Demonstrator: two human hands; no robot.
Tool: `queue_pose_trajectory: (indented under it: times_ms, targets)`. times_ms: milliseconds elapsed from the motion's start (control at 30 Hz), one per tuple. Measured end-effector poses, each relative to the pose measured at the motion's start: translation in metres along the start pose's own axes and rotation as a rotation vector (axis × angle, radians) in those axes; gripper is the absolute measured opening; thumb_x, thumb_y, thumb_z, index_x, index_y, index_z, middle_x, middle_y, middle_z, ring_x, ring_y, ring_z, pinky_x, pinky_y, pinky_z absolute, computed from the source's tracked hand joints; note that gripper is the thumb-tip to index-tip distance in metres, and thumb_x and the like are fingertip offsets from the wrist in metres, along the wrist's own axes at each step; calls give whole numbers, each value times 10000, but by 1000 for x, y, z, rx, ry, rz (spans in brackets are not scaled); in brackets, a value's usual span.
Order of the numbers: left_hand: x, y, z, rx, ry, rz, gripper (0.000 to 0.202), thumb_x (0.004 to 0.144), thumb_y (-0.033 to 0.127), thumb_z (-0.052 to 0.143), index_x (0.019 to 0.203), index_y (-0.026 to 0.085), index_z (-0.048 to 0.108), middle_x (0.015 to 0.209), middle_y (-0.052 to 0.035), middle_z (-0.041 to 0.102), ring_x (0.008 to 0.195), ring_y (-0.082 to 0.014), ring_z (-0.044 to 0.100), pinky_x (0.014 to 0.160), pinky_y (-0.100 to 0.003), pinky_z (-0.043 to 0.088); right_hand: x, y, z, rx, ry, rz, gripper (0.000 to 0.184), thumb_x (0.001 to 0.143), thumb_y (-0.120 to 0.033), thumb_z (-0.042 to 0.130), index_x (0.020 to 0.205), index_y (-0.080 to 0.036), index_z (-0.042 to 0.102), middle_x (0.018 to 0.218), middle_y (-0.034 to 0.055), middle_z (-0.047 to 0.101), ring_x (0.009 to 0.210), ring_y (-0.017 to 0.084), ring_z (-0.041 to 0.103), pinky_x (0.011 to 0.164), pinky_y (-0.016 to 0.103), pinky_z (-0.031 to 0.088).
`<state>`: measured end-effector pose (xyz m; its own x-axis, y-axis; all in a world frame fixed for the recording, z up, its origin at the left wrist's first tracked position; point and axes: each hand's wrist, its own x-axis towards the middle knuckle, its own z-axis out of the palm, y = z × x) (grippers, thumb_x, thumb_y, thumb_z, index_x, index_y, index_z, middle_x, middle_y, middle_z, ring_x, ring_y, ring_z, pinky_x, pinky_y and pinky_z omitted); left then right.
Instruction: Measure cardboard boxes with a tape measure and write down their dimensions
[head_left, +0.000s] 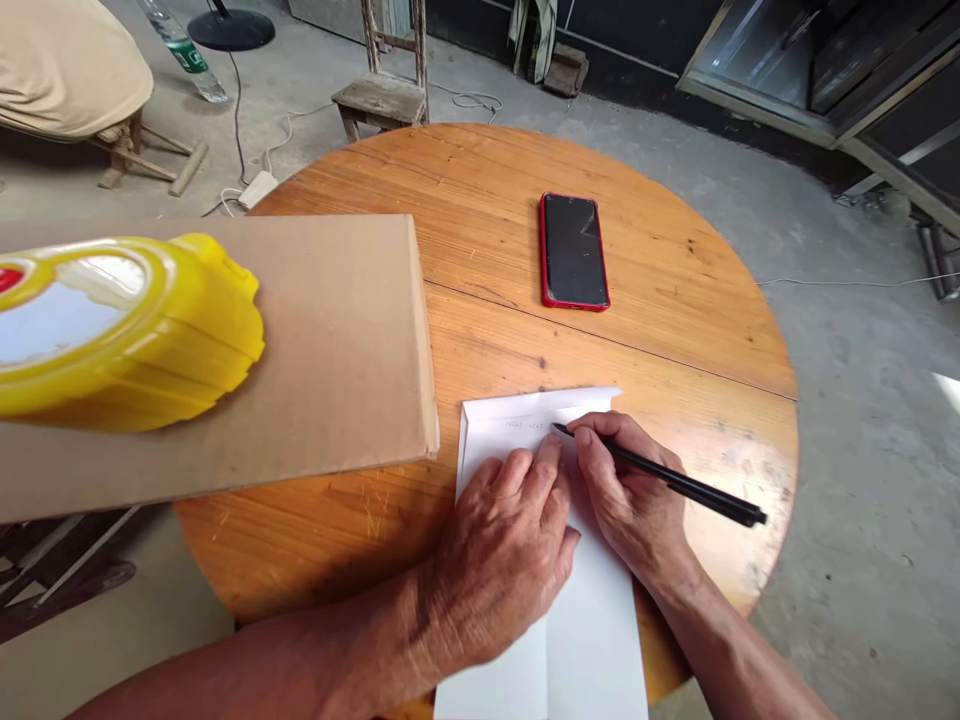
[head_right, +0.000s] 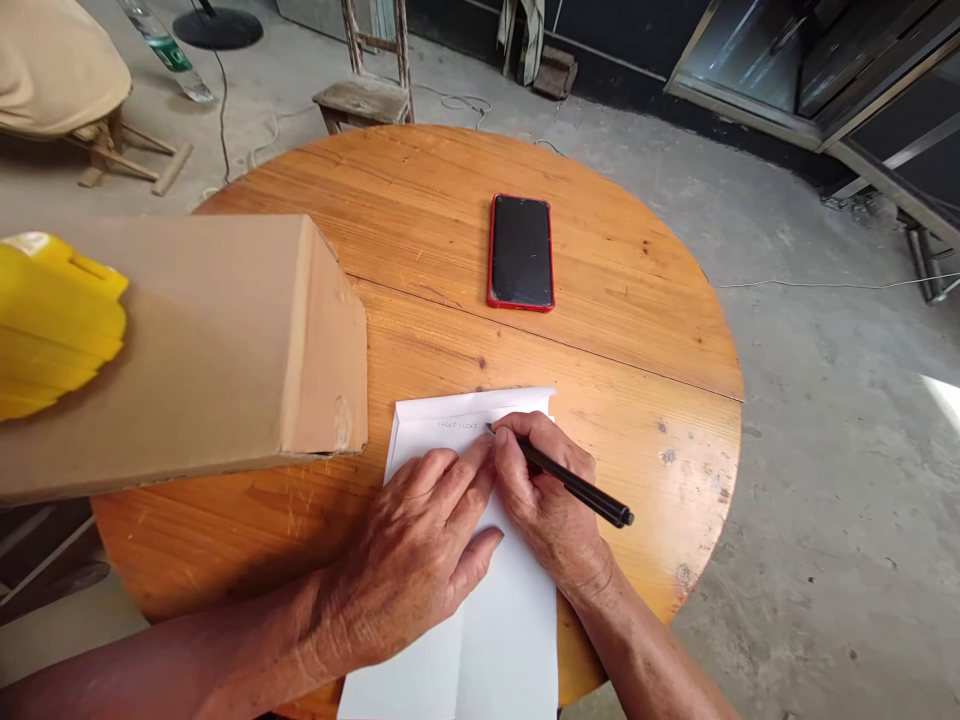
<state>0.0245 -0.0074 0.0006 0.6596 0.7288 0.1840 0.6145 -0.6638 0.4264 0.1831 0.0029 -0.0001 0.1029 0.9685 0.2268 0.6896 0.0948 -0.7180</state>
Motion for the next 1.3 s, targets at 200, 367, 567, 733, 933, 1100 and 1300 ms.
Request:
queue_pose_trajectory:
  times_ms: [200,367,567,733,933,1100,1300]
  targets:
    - [0,0,0,-1,-16,-4,303,935,270,538,1165,88,614,1393,-153,548,1076,-278,535,888,-447,493,1,-1,-1,-16,-14,15,129,941,-242,537,864,-229,640,678,-32,640,547,118,548,551,253,439]
    - [1,0,-1,-7,-12,-5,305,933,261,537,1170,85,614,1386,-150,553,1077,-279,536,894,-444,491,1,-2,0,-23,-22,6,132,942,-241,533,863,-229,638,674,-34,634,538,114,537,552,252,432]
    - [1,-1,1,-10,-2,-2,278,929,260,539,1131,92,630,1388,-150,550,1073,-279,536,897,-444,487,1,-2,0,-18,-27,0,120,940,-228,540,868,-231,636,681,-39,628,543,108,528,546,243,423]
    - [1,-1,1,-12,1,-2,286,934,255,528,1146,89,624,1384,-151,552,1076,-280,532,891,-442,489,1,-2,0,-18,-33,5,124,942,-239,536,873,-224,638,684,-33,628,545,112,532,539,246,422]
    - [1,0,1,-20,9,2,226,927,257,540,1052,105,650,1338,-146,584,1050,-276,534,878,-444,493,1,-2,-2,-30,-40,1,129,932,-229,538,851,-220,638,662,-34,628,532,112,529,537,251,420]
    - [0,0,1,-16,9,6,247,929,264,540,1076,95,643,1347,-154,575,1062,-279,526,883,-444,492,1,-1,-1,-22,-50,-6,127,928,-226,539,844,-217,635,661,-32,632,537,112,535,542,250,423]
    - [0,-1,1,-21,6,-3,231,924,256,544,1063,102,646,1346,-145,578,1059,-277,529,888,-442,492,1,-1,-2,-23,-48,-25,121,926,-203,541,846,-214,631,678,-36,637,565,107,546,560,240,430]
